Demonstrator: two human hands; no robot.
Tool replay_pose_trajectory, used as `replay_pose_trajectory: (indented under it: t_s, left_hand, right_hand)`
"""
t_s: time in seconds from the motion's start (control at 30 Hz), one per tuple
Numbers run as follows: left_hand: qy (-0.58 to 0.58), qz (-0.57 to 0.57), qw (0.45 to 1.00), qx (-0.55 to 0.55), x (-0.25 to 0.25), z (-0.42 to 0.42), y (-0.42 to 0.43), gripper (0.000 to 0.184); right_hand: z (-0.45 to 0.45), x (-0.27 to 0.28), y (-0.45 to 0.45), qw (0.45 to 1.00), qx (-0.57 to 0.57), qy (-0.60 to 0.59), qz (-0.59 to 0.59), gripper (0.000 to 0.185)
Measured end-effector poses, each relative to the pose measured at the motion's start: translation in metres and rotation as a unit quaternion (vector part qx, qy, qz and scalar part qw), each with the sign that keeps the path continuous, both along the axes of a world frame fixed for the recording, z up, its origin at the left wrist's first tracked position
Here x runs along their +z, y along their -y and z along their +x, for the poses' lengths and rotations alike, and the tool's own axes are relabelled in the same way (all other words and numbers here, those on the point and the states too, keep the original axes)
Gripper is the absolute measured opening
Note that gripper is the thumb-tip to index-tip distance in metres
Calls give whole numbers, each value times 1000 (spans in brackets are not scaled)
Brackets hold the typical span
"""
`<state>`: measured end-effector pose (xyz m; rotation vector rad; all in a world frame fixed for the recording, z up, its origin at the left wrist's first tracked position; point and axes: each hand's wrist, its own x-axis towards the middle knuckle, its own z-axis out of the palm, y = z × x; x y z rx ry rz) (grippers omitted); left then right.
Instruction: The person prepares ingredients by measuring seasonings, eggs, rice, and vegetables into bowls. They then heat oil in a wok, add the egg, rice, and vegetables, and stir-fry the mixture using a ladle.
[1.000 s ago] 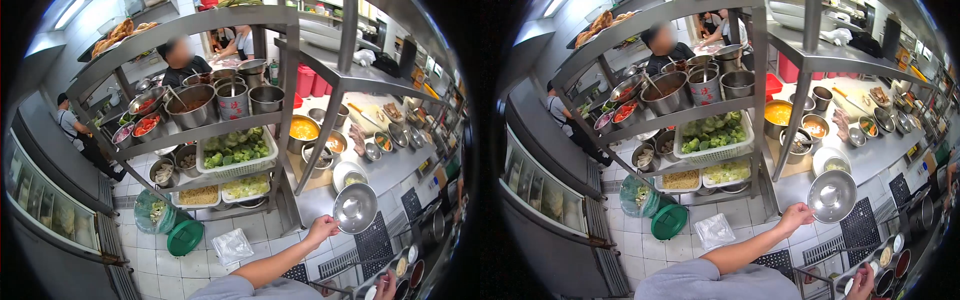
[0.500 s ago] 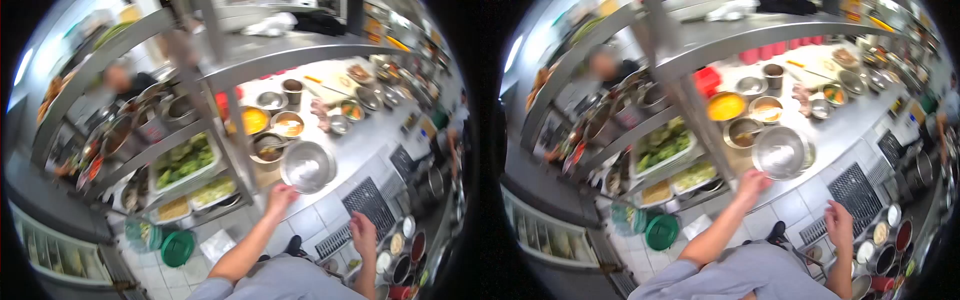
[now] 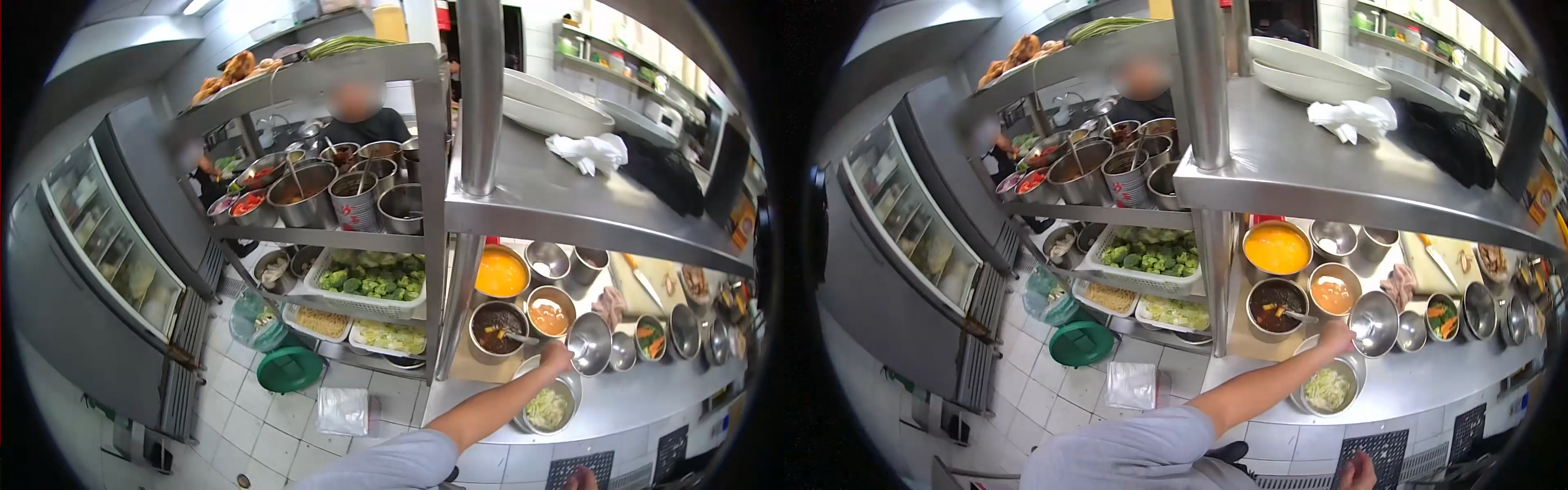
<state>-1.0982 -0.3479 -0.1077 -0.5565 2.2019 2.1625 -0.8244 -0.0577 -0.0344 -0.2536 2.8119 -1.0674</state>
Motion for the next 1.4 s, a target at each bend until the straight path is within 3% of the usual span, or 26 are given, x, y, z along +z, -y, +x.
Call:
replay_pose_trajectory:
  t_s: [0.03, 0.1, 0.27, 0.37, 0.47, 0.57, 0.6, 0.67, 0.7, 0.73, 0.8, 0.87, 0.93, 1.0, 1.07, 1.2, 1.4]
  left_hand:
    - [1, -74, 997, -11, -4, -9, -6, 12]
    - [32, -23, 999, 20, -12, -23, -15, 7]
    - [107, 94, 988, 65, -31, -47, -32, 8]
    - [118, -6, 993, 12, -32, -51, -31, 20]
    - [129, 19, 991, 23, -24, -47, -27, 21]
    - [19, -224, 974, 0, -29, -37, -17, 20]
    - [-10, -196, 980, -27, -11, -21, -9, 22]
    - [-67, -141, 984, -85, 63, 55, 20, 29]
    - [-94, -47, 991, -77, 73, 90, 30, 33]
    - [-120, 47, 989, -69, 75, 124, 41, 39]
    - [-144, -32, 987, -71, 55, 176, 72, 44]
    - [-115, -42, 990, -68, 58, 236, 115, 41]
    - [-15, -111, 993, -28, 66, 295, 154, 42]
    - [5, -96, 995, 35, 54, 348, 188, 42]
    - [48, -1, 993, 107, 51, 394, 213, 41]
    - [41, 16, 983, 176, 53, 457, 261, 44]
    - [40, 36, 973, 226, 55, 509, 339, 40]
  right_hand:
    - [-5, 4, -1, 999, -21, 39, -8, 38]
    - [-5, 14, -4, 990, -67, 118, -25, 38]
    - [-14, -2, -29, 998, -39, 45, 23, 38]
    - [-20, -19, -34, 998, -45, 38, -7, 34]
    - [-27, -11, -14, 999, 4, 47, 21, 33]
    - [-32, 10, 35, 999, 30, 41, 7, 32]
    - [-35, 8, 45, 998, 46, 43, -1, 32]
    - [-53, -52, 58, 988, 6, 33, -150, 30]
    - [-58, -67, 68, 974, -15, 29, -223, 29]
    - [-65, -76, 71, 973, -38, 50, -222, 30]
    - [-80, -55, 99, 968, -89, 91, -216, 30]
    - [-95, -64, 107, 959, -127, 126, -218, 30]
    - [-104, -73, 107, 954, -142, 132, -229, 30]
    - [-107, -71, 112, 954, -168, 117, -217, 29]
    - [-111, -80, 111, 962, -190, 72, -184, 26]
    - [-115, -92, 110, 956, -259, 21, -138, 33]
    - [-133, -107, 113, 931, -312, 88, -167, 26]
